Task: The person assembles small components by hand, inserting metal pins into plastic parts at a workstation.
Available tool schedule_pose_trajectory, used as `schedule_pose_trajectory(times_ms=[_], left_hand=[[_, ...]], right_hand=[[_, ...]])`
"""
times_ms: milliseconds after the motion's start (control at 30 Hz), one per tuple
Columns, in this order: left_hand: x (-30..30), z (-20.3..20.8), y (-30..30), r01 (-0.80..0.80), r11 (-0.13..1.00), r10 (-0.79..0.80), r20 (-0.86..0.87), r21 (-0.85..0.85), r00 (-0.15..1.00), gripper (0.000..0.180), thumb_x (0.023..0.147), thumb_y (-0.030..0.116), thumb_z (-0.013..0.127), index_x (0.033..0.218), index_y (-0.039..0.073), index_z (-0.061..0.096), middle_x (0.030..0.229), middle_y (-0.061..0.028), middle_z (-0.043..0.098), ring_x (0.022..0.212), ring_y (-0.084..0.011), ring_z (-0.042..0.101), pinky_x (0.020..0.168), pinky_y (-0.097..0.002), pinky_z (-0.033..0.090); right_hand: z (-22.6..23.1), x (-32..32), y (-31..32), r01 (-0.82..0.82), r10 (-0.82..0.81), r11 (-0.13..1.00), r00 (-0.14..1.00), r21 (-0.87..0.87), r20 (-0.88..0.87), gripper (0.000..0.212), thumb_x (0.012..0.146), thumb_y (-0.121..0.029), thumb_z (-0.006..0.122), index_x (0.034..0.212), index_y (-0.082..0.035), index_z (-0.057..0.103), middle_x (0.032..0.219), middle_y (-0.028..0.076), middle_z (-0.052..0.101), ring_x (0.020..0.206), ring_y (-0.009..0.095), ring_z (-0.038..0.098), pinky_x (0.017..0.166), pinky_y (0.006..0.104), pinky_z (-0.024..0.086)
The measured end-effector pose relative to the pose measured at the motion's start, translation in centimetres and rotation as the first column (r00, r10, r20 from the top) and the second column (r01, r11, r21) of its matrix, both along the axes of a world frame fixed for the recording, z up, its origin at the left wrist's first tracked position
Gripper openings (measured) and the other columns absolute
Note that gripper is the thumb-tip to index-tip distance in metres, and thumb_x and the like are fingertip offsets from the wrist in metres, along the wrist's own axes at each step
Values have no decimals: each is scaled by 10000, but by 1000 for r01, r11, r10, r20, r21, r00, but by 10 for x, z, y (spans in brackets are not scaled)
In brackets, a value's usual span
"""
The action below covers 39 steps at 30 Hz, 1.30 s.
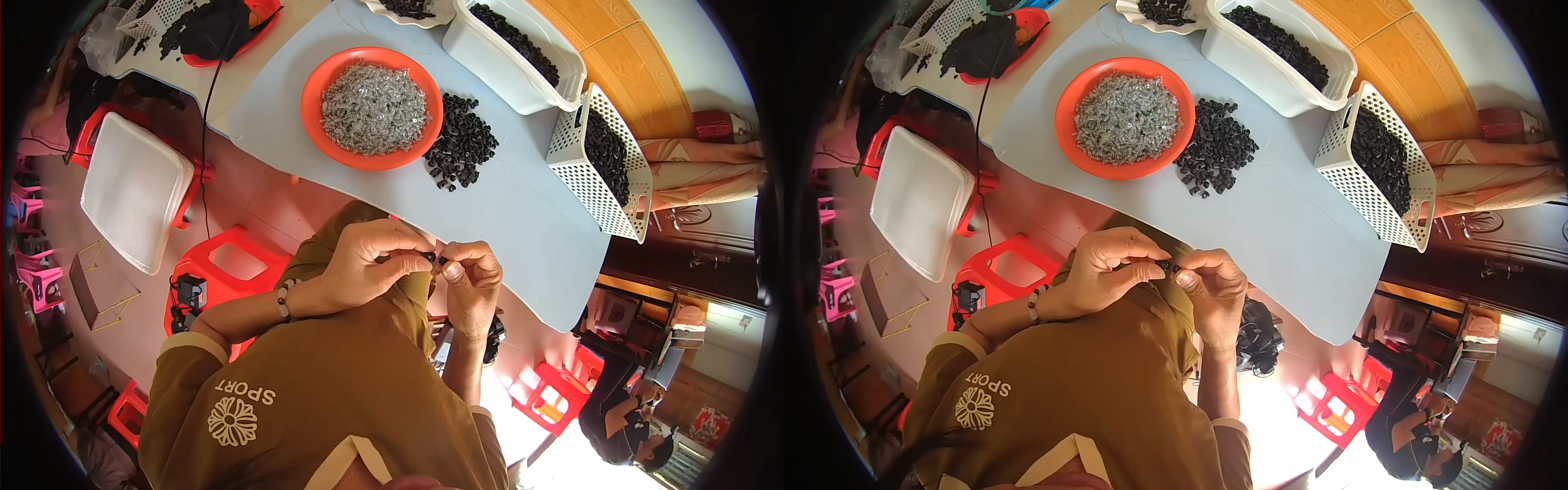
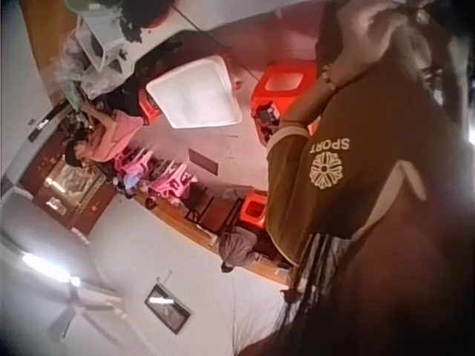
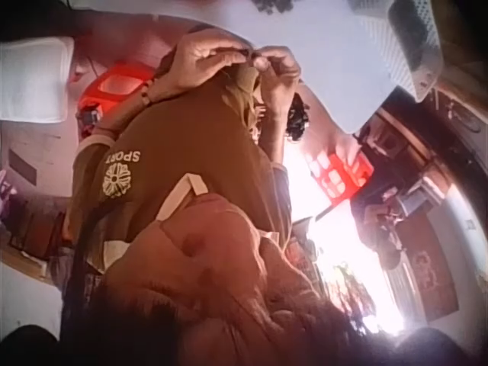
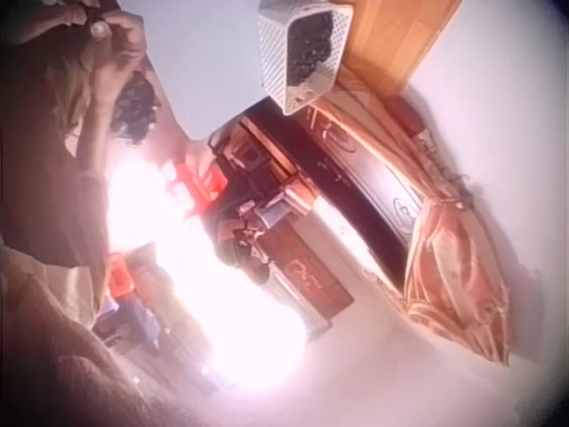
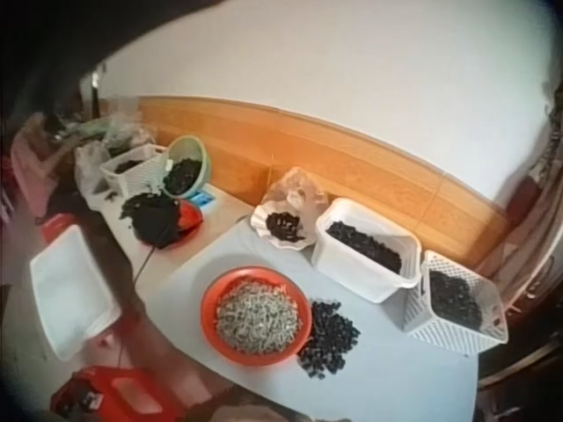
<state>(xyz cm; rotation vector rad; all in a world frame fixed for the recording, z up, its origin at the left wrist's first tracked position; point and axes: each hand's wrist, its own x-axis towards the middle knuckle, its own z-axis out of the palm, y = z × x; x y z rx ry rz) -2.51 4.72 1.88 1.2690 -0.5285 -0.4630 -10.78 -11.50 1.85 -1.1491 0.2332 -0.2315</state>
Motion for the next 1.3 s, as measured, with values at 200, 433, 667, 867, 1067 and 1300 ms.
schedule_pose_trajectory(times_ms=[200,433,667,867,1067,1300], left_hand=[[-2,-5,1,20,998,-26,-99,-58,995,179,864,-65,672,1042,-42,684,982,-97,652,876,-156,676,784,-260,559],[-3,-10,2,41,998,-43,-31,-51,999,196,860,-71,675,1051,-27,691,998,-95,654,868,-142,668,769,-250,557],[-2,-4,1,-7,1000,7,19,-12,1000,184,840,-52,706,1017,-3,712,941,-77,672,809,-117,656,705,-236,540],[-3,-4,-2,-71,997,66,190,19,980,202,801,-35,745,996,9,720,886,-74,683,742,-124,661,638,-239,535],[-1,-5,-2,-67,998,64,226,4,972,194,787,-32,758,972,16,723,889,-74,682,725,-126,663,622,-238,535],[-2,-4,-1,-58,998,48,250,35,967,192,772,-33,770,950,23,726,885,-70,679,731,-131,666,610,-241,537]], right_hand=[[7,1,0,-56,57,998,998,37,-36,166,845,1,732,982,24,641,902,66,675,852,129,647,845,272,553],[2,0,-2,-34,31,998,998,-51,-52,120,866,-10,713,956,19,640,902,70,675,837,125,640,795,269,536],[0,0,-2,27,-15,992,995,123,-95,131,865,-27,717,959,13,635,886,84,679,791,150,650,772,273,533],[-6,-1,-6,-65,81,947,996,314,-39,178,832,-60,758,934,5,627,872,103,681,778,161,655,753,278,541],[-10,-3,-8,-99,119,937,992,335,-40,190,810,-70,778,894,0,623,854,99,677,777,150,653,746,260,540],[-7,-3,-10,-110,144,953,984,281,-101,166,802,-43,781,887,4,646,832,80,666,763,135,635,742,254,528]])
